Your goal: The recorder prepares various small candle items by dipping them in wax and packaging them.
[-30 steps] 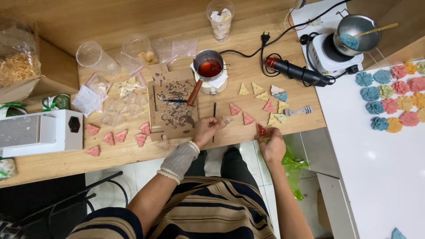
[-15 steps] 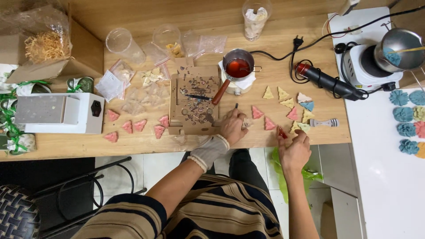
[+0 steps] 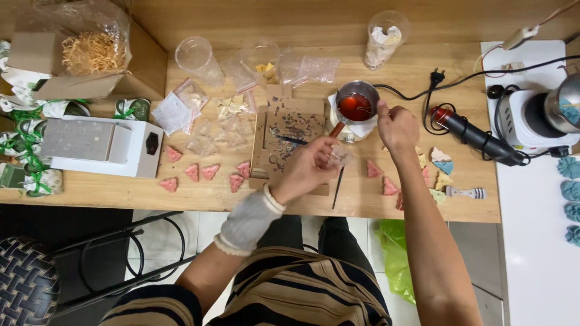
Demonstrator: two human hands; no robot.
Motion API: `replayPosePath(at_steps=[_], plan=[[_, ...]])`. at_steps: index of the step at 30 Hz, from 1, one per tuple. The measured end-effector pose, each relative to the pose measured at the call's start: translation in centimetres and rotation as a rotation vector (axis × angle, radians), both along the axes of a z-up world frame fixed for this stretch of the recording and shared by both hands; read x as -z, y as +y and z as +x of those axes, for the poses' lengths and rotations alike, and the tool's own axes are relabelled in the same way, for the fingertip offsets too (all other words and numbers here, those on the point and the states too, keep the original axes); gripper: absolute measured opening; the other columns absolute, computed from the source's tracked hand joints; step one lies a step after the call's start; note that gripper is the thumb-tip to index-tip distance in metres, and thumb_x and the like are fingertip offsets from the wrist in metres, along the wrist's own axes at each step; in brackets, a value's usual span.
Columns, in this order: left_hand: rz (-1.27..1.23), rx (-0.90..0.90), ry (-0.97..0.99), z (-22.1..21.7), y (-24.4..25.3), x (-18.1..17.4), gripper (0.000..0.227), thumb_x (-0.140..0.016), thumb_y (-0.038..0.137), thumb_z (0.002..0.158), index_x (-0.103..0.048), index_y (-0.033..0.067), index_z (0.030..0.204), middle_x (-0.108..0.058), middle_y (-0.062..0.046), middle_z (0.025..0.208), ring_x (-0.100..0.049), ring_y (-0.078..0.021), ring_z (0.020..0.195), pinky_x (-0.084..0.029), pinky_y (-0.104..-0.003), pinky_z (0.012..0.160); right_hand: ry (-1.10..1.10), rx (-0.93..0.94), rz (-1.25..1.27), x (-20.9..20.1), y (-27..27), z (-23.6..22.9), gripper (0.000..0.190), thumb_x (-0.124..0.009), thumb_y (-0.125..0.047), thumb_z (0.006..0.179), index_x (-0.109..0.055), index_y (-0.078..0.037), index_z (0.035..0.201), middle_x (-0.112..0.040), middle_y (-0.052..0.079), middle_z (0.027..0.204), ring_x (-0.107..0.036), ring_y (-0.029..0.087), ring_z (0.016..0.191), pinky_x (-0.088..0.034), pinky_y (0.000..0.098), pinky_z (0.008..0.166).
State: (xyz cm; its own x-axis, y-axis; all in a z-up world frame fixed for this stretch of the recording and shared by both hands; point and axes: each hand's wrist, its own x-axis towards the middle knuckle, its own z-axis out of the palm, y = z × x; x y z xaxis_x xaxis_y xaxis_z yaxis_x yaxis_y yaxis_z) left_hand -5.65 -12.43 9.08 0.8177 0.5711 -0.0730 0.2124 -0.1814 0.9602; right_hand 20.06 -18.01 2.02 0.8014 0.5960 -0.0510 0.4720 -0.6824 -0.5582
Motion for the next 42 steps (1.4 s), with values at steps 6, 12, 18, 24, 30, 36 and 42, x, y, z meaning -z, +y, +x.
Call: replayPosePath(at_steps=[6, 12, 18, 24, 30, 36, 42], plan=[[0.015, -0.053, 0.107, 2.4, 8.0, 0.2, 0.056, -0.076, 0.003, 0.079, -0.06, 0.0104, 0.132, -0.066, -0.009, 0.11, -0.068, -0.0149, 0.076, -0.063, -0.032, 0.062, -0.062, -0.063, 0.097, 0.7, 0.7, 0.0, 0.046, -0.059, -0.037, 0.104, -0.071, 0.001, 0.081, -0.065, 0.028, 0.075, -0.064, 0.048, 0.076, -0.049, 0.0556, 0.073], [0.173, -0.05, 0.117, 6.5, 11.1, 3.9, 0.056, -0.083, 0.005, 0.074, -0.06, 0.0032, 0.124, -0.062, -0.01, 0.118, -0.067, -0.0178, 0.086, -0.062, -0.034, 0.077, -0.096, -0.065, 0.155, -1.3, -0.2, 0.7, 0.042, -0.06, -0.031, 0.104, -0.068, 0.001, 0.079, -0.062, 0.027, 0.072, -0.063, 0.046, 0.07, -0.049, 0.0537, 0.069], [0.304, -0.016, 0.172, 8.9, 11.0, 4.4, 0.052, -0.079, 0.007, 0.075, -0.062, -0.0023, 0.124, -0.066, -0.013, 0.116, -0.071, -0.02, 0.091, -0.061, -0.033, 0.085, -0.096, -0.063, 0.219, -5.3, -1.9, 1.6, 0.04, -0.06, -0.027, 0.105, -0.067, 0.003, 0.08, -0.06, 0.025, 0.068, -0.061, 0.042, 0.063, -0.049, 0.0495, 0.067], [0.482, -0.015, 0.089, 10.7, 10.4, 3.9, 0.053, -0.082, 0.011, 0.071, -0.065, -0.009, 0.117, -0.069, -0.02, 0.114, -0.068, -0.028, 0.102, -0.056, -0.037, 0.093, -0.148, -0.096, 0.266, -9.2, -2.0, 1.2, 0.04, -0.06, -0.026, 0.107, -0.066, 0.002, 0.079, -0.059, 0.023, 0.065, -0.06, 0.04, 0.058, -0.048, 0.0488, 0.062], [0.431, -0.029, 0.042, 11.6, 9.4, 3.4, 0.047, -0.084, 0.015, 0.074, -0.067, -0.008, 0.112, -0.07, -0.02, 0.112, -0.069, -0.027, 0.101, -0.057, -0.038, 0.091, -0.336, -0.203, 0.231, -11.0, -1.8, -0.5, 0.041, -0.063, -0.024, 0.11, -0.063, 0.0, 0.077, -0.058, 0.024, 0.064, -0.057, 0.044, 0.059, -0.046, 0.0524, 0.061], [0.439, -0.04, -0.024, 11.9, 9.1, 3.8, 0.048, -0.087, 0.014, 0.073, -0.069, -0.0053, 0.114, -0.07, -0.019, 0.105, -0.068, -0.023, 0.085, -0.057, -0.037, 0.076, -0.555, -0.332, 0.228, -11.6, -1.9, -1.2, 0.034, -0.065, -0.021, 0.11, -0.061, -0.003, 0.081, -0.062, 0.02, 0.071, -0.059, 0.041, 0.061, -0.047, 0.0515, 0.06], [0.3, -0.023, 0.057, 12.4, 9.1, 3.0, 0.056, -0.084, 0.008, 0.071, -0.064, -0.0042, 0.121, -0.068, -0.015, 0.116, -0.068, -0.0154, 0.069, -0.061, -0.03, 0.064, -0.608, -0.38, 0.278, -11.5, -2.7, -1.4, 0.036, -0.065, -0.018, 0.11, -0.059, -0.002, 0.078, -0.061, 0.016, 0.07, -0.058, 0.037, 0.061, -0.049, 0.0487, 0.066]])
